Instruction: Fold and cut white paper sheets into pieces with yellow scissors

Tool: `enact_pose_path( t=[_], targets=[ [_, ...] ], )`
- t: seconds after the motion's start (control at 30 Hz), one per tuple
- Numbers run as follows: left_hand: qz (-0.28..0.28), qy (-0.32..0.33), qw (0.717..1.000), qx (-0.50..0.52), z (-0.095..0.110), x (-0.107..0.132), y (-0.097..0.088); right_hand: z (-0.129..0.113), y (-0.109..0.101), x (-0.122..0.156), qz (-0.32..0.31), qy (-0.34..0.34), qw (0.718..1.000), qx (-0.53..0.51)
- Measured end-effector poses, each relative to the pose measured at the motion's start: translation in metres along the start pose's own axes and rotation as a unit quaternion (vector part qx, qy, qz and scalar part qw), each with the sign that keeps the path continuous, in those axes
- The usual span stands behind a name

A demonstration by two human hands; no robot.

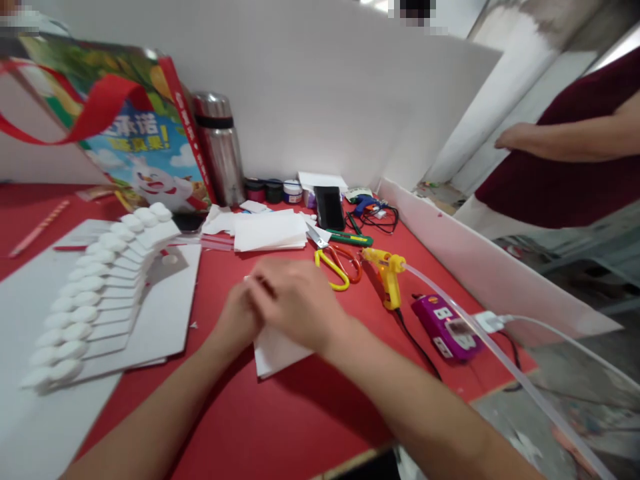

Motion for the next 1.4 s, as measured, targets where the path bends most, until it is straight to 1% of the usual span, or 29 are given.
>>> enact_pose_path(
  t=[0.03, 0.07, 0.1, 0.17, 0.2, 0.23, 0.3, 0.37, 0.4, 0.43, 0.47, 0.5, 0.57, 0.63, 0.67, 0.7, 0.73, 0.77, 0.8, 0.87, 0.9, 0.97, 1.0, 1.07, 1.13, 1.2, 1.27, 1.3, 1.4],
  targets=[
    [-0.008, -0.015, 1.0, -0.008, 0.0, 0.0, 0.001, 0.021, -0.007, -0.008, 0.04, 0.03, 0.995, 0.081],
    [-0.015, -0.033, 0.999, -0.017, 0.0, 0.001, 0.003, 0.04, -0.015, -0.017, 0.077, 0.06, 0.984, 0.147],
    [-0.02, -0.056, 0.998, -0.025, 0.0, 0.001, 0.004, 0.055, -0.022, -0.026, 0.113, 0.072, 0.971, 0.199],
    [-0.02, -0.075, 0.996, -0.033, 0.002, 0.001, 0.005, 0.071, -0.028, -0.046, 0.157, 0.045, 0.951, 0.262],
    [-0.021, -0.075, 0.996, -0.036, 0.004, 0.0, 0.005, 0.078, -0.027, -0.058, 0.159, 0.037, 0.946, 0.279],
    [-0.024, -0.068, 0.997, -0.037, 0.006, -0.001, 0.006, 0.084, -0.02, -0.07, 0.138, 0.025, 0.947, 0.289],
    [-0.035, -0.055, 0.997, -0.041, 0.008, -0.001, 0.007, 0.095, -0.01, -0.091, 0.106, 0.025, 0.952, 0.285],
    [-0.036, -0.047, 0.998, -0.039, 0.009, -0.001, 0.007, 0.096, -0.006, -0.105, 0.086, 0.016, 0.962, 0.26],
    [-0.029, -0.045, 0.998, -0.033, 0.009, -0.001, 0.005, 0.094, -0.01, -0.108, 0.096, 0.012, 0.965, 0.243],
    [-0.015, -0.045, 0.999, -0.023, 0.01, -0.001, 0.002, 0.089, -0.019, -0.107, 0.119, 0.011, 0.967, 0.224],
    [0.004, -0.05, 0.999, -0.009, 0.009, -0.001, -0.002, 0.084, -0.033, -0.103, 0.159, 0.013, 0.966, 0.203],
    [0.028, -0.055, 0.998, 0.007, 0.009, -0.001, -0.007, 0.079, -0.049, -0.096, 0.2, 0.018, 0.963, 0.182],
    [0.078, -0.065, 0.994, 0.028, 0.009, -0.001, -0.017, 0.072, -0.085, -0.072, 0.291, 0.042, 0.949, 0.117],
    [0.117, -0.071, 0.99, 0.037, 0.008, 0.0, -0.026, 0.075, -0.112, -0.045, 0.354, 0.071, 0.933, 0.011],
    [0.13, -0.077, 0.988, 0.041, 0.006, 0.001, -0.03, 0.081, -0.117, -0.033, 0.36, 0.088, 0.927, -0.064],
    [0.14, -0.085, 0.985, 0.045, 0.003, 0.001, -0.032, 0.091, -0.116, -0.023, 0.351, 0.107, 0.916, -0.164],
    [0.148, -0.096, 0.983, 0.053, -0.001, 0.002, -0.035, 0.102, -0.107, -0.018, 0.318, 0.13, 0.897, -0.278],
    [0.156, -0.108, 0.98, 0.064, -0.006, 0.003, -0.037, 0.11, -0.092, -0.014, 0.272, 0.151, 0.871, -0.38],
    [0.166, -0.12, 0.976, 0.077, -0.011, 0.003, -0.038, 0.116, -0.077, -0.01, 0.233, 0.168, 0.841, -0.458],
    [0.196, -0.134, 0.963, 0.125, -0.017, 0.002, -0.043, 0.125, -0.052, -0.002, 0.188, 0.19, 0.788, -0.555],
    [0.213, -0.139, 0.953, 0.165, -0.02, 0.002, -0.045, 0.129, -0.043, 0.0, 0.176, 0.196, 0.769, -0.583],
    [0.225, -0.162, 0.924, 0.263, -0.025, 0.0, -0.042, 0.133, -0.029, 0.003, 0.155, 0.203, 0.747, -0.614],
    [0.204, -0.189, 0.91, 0.308, -0.028, -0.001, -0.034, 0.133, -0.022, 0.002, 0.139, 0.205, 0.744, -0.621],
    [0.172, -0.224, 0.892, 0.353, -0.028, -0.001, -0.023, 0.13, -0.012, 0.0, 0.107, 0.202, 0.745, -0.627],
    [0.17, -0.233, 0.891, 0.351, -0.027, 0.001, -0.022, 0.127, -0.009, -0.002, 0.092, 0.192, 0.748, -0.629],
    [0.183, -0.233, 0.893, 0.339, -0.028, 0.004, -0.024, 0.126, -0.012, -0.002, 0.1, 0.176, 0.753, -0.626],
    [0.183, -0.219, 0.9, 0.329, -0.029, 0.004, -0.026, 0.126, -0.017, -0.001, 0.104, 0.168, 0.763, -0.616],
    [0.177, -0.202, 0.909, 0.32, -0.027, 0.003, -0.027, 0.126, -0.017, -0.001, 0.096, 0.169, 0.769, -0.608],
    [0.156, -0.126, 0.949, 0.245, -0.017, -0.003, -0.033, 0.129, -0.017, -0.002, 0.071, 0.181, 0.791, -0.58]
  ],
)
Point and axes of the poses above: each hand's wrist, its own x-axis away from the middle knuckle, its own y-axis out of the palm, z = x × y, the point moved 10 cm from there along -x, towards the middle knuckle, and after that the axes turned 5 degrees about y, right-handed, at the moved point
